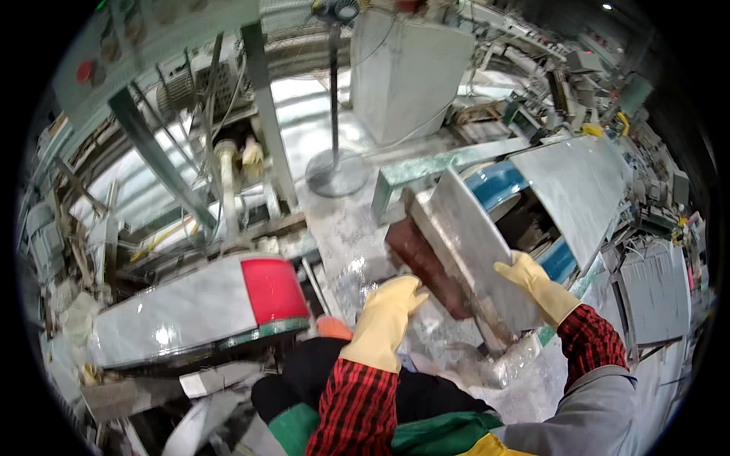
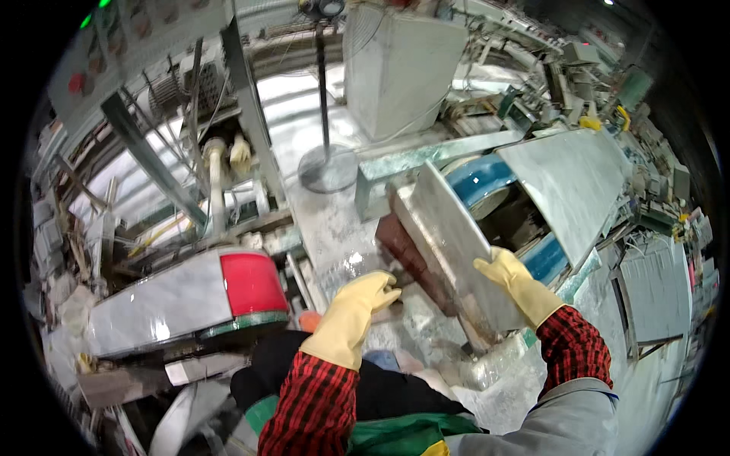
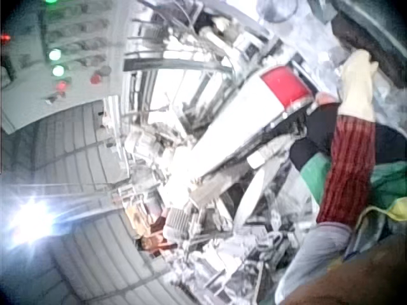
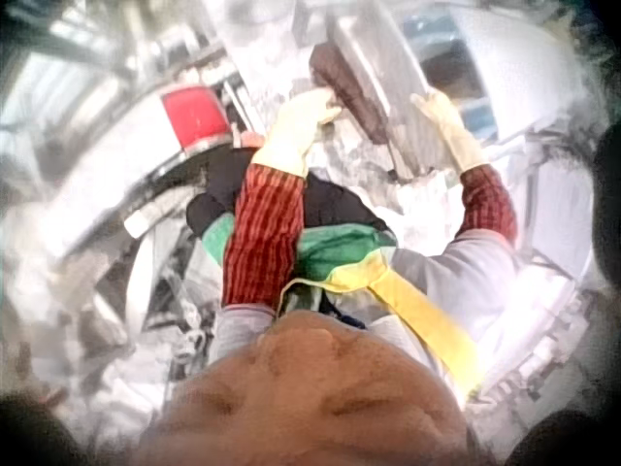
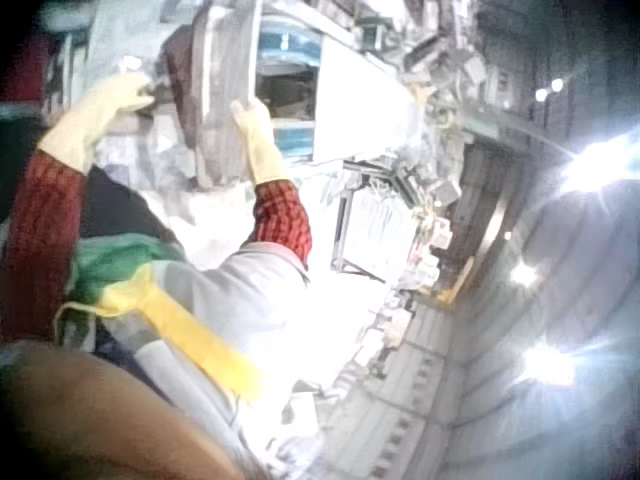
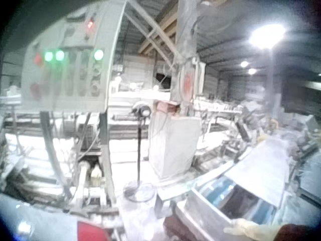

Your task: The person repeatedly rubs the surface of rectangular stone slabs against a rotating red polishing wheel. They handle the slabs one at a time, flipping them to treat different sides, and then place them onto a conveyor belt. The process is continuous and repetitive within a factory setting.

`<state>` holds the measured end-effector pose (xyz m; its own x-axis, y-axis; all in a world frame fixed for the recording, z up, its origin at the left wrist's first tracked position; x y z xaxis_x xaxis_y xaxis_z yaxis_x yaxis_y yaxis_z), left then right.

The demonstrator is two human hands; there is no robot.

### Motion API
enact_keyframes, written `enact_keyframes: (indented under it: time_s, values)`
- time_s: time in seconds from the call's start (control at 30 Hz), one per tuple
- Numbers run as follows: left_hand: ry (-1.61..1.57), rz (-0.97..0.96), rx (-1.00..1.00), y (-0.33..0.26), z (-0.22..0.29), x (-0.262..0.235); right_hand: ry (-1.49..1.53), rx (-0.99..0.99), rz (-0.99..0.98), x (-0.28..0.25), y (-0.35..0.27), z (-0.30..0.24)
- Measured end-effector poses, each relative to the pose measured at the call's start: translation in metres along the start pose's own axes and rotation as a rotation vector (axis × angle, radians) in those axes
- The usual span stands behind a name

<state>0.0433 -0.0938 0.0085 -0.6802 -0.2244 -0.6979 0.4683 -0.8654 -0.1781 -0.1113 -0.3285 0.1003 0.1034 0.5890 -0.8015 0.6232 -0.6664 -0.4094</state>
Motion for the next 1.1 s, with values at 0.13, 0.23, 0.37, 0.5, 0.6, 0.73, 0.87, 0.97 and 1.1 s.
enact_keyframes:
  time_s: [0.13,0.23,0.37,0.5,0.6,0.73,0.87,0.97,1.1]
  values:
    - [0.056,-0.186,0.021,0.029,-0.006,0.024,-0.053,0.045,0.004,-0.016,-0.008,-0.012]
    - [-0.107,-0.191,0.054,0.042,-0.025,0.035,-0.042,-0.035,-0.031,-0.020,-0.002,-0.007]
    - [-0.179,-0.221,-0.048,0.048,-0.031,0.030,-0.095,0.052,0.004,-0.026,0.006,0.016]
    - [-0.248,-0.206,-0.108,0.047,-0.037,0.020,-0.090,0.076,-0.043,-0.026,-0.002,0.007]
    - [-0.283,-0.263,-0.098,0.051,-0.038,0.013,-0.094,0.106,-0.038,-0.026,-0.008,0.000]
    - [-0.198,-0.147,-0.135,0.058,-0.048,-0.022,-0.057,0.045,-0.042,-0.025,-0.008,-0.001]
    - [-0.052,-0.156,-0.161,0.072,-0.084,-0.032,-0.066,0.037,-0.039,-0.019,0.005,0.016]
    - [-0.015,-0.018,-0.207,0.062,-0.113,-0.054,-0.036,0.019,-0.022,-0.021,-0.002,-0.001]
    - [0.090,-0.073,-0.202,0.055,-0.082,-0.049,-0.022,-0.016,-0.024,-0.020,0.000,0.010]
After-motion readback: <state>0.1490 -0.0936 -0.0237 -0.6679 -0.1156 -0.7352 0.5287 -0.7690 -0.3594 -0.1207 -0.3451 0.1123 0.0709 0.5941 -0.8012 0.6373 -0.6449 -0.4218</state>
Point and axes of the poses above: each hand's wrist, its own y-axis towards the middle knuckle, its own x-axis out of the palm, z = x × y, the point moved 10 cm from there along y, towards the middle knuckle, and after that the axes turned 9 degrees about y, right-handed, at the moved point
